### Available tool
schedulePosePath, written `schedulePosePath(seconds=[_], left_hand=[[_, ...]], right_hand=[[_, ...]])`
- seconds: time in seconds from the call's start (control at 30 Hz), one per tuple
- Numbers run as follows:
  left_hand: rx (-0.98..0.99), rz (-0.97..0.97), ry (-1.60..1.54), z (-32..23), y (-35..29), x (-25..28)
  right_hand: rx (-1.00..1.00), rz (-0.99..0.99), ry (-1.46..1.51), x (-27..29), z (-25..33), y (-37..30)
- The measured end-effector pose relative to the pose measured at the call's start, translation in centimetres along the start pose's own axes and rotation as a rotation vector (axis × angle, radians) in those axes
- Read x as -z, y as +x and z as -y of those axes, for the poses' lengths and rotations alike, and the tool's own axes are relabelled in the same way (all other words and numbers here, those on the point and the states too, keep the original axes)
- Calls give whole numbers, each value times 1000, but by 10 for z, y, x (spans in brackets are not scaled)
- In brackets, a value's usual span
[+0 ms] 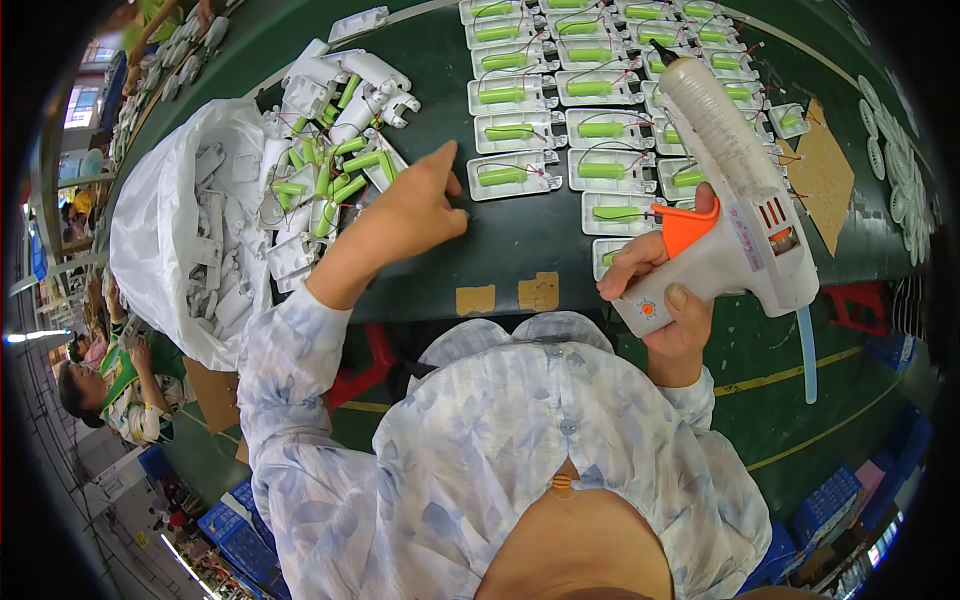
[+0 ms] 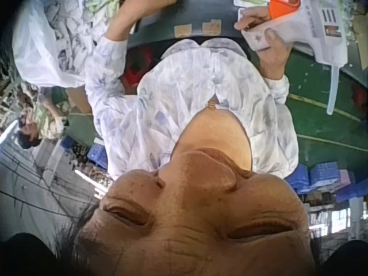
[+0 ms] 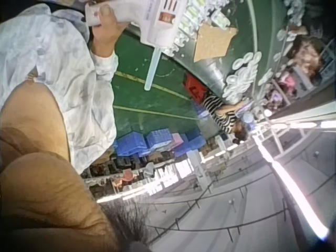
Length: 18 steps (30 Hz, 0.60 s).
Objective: The person assembles small electronic battery packs by placing batteries into plastic casings and securing them with a hot glue gun.
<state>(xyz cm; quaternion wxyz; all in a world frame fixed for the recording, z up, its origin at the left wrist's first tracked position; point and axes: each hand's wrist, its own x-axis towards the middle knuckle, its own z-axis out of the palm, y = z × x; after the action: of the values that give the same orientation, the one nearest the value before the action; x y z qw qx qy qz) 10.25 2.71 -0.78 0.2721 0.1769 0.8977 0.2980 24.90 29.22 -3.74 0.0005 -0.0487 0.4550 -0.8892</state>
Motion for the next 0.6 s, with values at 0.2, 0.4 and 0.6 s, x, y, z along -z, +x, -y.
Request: schedulePosePath(seconds=[0.2, 0.4, 0.6], left_hand=[[-89, -42, -71, -6, 23, -10], [-150, -145, -33, -1, 3, 5], [-173, -474, 150, 9, -90, 43]], right_hand=[[-2, 10, -35, -7, -2, -2], [-40, -12, -47, -22, -4, 0], [76, -2, 91, -31, -7, 1]])
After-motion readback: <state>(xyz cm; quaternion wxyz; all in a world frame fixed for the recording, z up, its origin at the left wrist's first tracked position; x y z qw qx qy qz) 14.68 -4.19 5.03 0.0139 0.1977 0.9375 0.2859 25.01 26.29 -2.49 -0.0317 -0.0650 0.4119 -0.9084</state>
